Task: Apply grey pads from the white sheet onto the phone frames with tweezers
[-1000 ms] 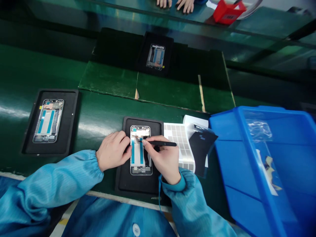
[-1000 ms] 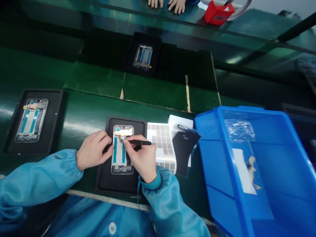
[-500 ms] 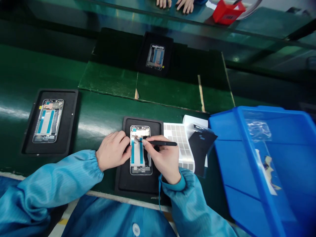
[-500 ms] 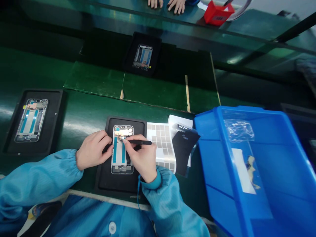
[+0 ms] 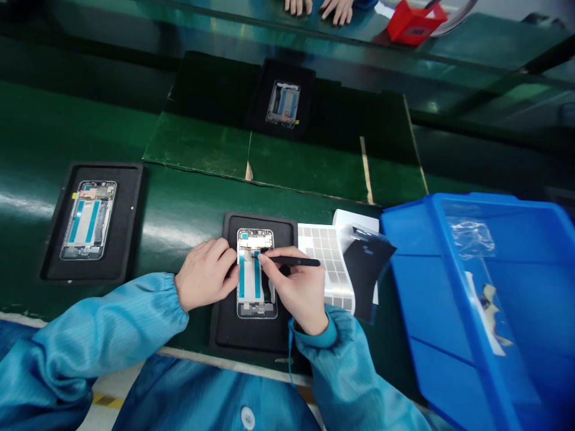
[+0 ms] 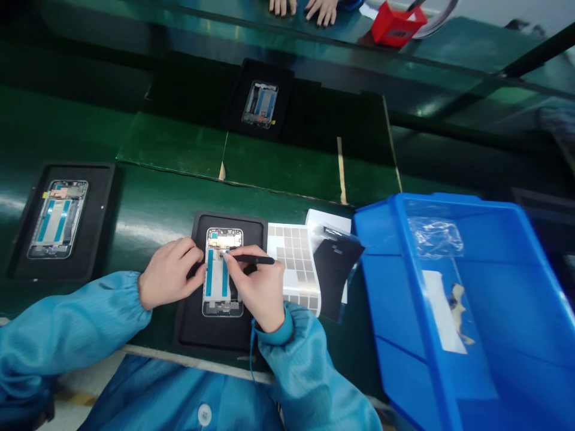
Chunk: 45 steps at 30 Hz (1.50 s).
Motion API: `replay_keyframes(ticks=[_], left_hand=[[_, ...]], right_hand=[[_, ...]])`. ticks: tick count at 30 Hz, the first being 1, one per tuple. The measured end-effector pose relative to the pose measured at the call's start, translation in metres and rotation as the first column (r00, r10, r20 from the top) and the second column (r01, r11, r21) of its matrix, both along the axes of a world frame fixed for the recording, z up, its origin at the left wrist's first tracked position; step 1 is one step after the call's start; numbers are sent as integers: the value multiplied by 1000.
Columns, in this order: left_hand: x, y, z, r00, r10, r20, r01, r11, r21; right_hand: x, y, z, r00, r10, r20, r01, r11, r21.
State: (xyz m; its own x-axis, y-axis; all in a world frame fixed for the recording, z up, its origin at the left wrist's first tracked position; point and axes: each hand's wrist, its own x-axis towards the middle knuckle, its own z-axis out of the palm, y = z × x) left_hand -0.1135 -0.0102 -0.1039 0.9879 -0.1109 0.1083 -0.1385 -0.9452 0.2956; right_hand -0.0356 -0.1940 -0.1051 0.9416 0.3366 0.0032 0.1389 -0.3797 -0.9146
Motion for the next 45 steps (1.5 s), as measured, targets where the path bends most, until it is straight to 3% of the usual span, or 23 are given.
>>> replay_keyframes(ticks=[11,16,28,45], left_hand=[[0,1,-1,1000,-9,25,9,1000,-13],[-2,2,1,989,-84,119,82,996,30],[-1,-1,7,992,-115,43,106,981,165],[-5,-3,5,996,-87,26,80,977,195]], right_hand=[[-1,-1,0,1000,5,3,-5,1000,-9],[0,0,-1,1000,8,3,-8,1000,7],[-2,1,-1,1000,9,25,-9,1000,-7],[-3,0,1,996,3,93,3,998,-60]])
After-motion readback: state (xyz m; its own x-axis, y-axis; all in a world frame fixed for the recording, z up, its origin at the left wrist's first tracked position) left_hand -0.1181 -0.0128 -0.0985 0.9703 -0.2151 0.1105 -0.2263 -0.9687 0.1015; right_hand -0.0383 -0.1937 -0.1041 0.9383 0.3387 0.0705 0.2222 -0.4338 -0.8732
